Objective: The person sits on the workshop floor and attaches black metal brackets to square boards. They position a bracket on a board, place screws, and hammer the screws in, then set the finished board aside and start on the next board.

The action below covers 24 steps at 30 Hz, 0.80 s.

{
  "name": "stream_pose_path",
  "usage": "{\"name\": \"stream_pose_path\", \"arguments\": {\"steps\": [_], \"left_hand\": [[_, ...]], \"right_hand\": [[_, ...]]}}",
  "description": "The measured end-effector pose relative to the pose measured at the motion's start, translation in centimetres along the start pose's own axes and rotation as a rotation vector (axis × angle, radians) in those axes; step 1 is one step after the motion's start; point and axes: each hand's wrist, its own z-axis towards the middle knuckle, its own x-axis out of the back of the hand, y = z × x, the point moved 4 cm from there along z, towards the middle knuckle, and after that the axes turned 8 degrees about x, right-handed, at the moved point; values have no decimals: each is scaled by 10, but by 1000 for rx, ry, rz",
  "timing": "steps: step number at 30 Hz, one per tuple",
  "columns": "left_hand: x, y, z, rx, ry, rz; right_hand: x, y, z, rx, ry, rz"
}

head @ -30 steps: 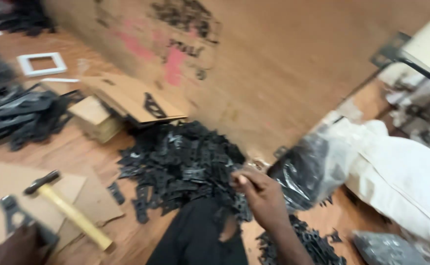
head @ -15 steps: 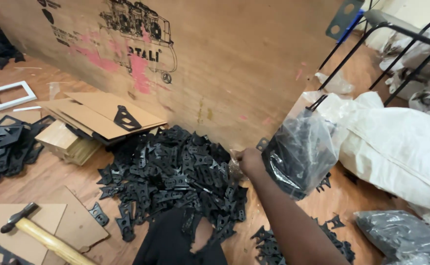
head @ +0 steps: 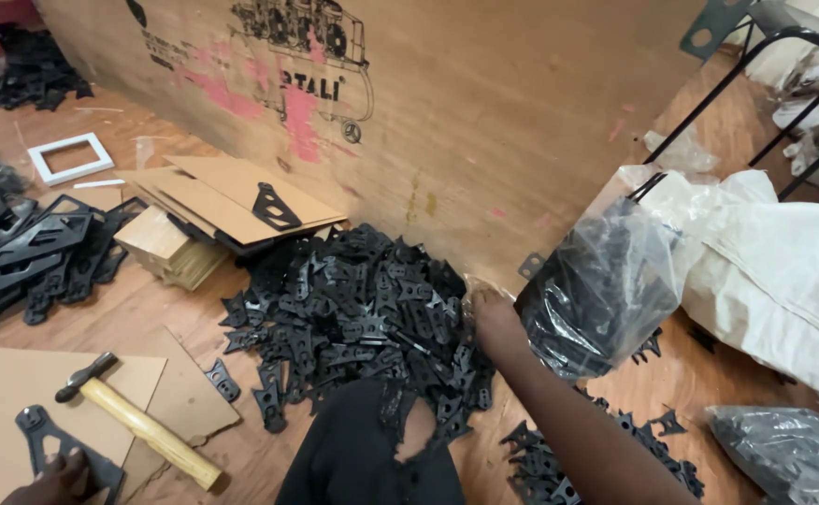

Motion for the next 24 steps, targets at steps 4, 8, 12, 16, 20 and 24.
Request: {"name": "stream_pose_path", "arguments": {"steps": [4,8,12,16,20,24], "left_hand": [[-26,59,30,-24,-68,61],[-64,82,86,-38,-127,129],[-101,93,96,-51,-97,67],[-95,101,93,3,-59,-52],[-92,92,75,58,-10,-148],[-83,98,51,49,138,-95]], "right_hand": [[36,-22,11,-43,-54,48],[13,-9,5,11,-72,-59],[8,-8,-1,109,11,-22],[9,2,11,137,-8,-85],[-16,30,18,-28,-133,155],[-38,65,20,-236,-283,176]]}}
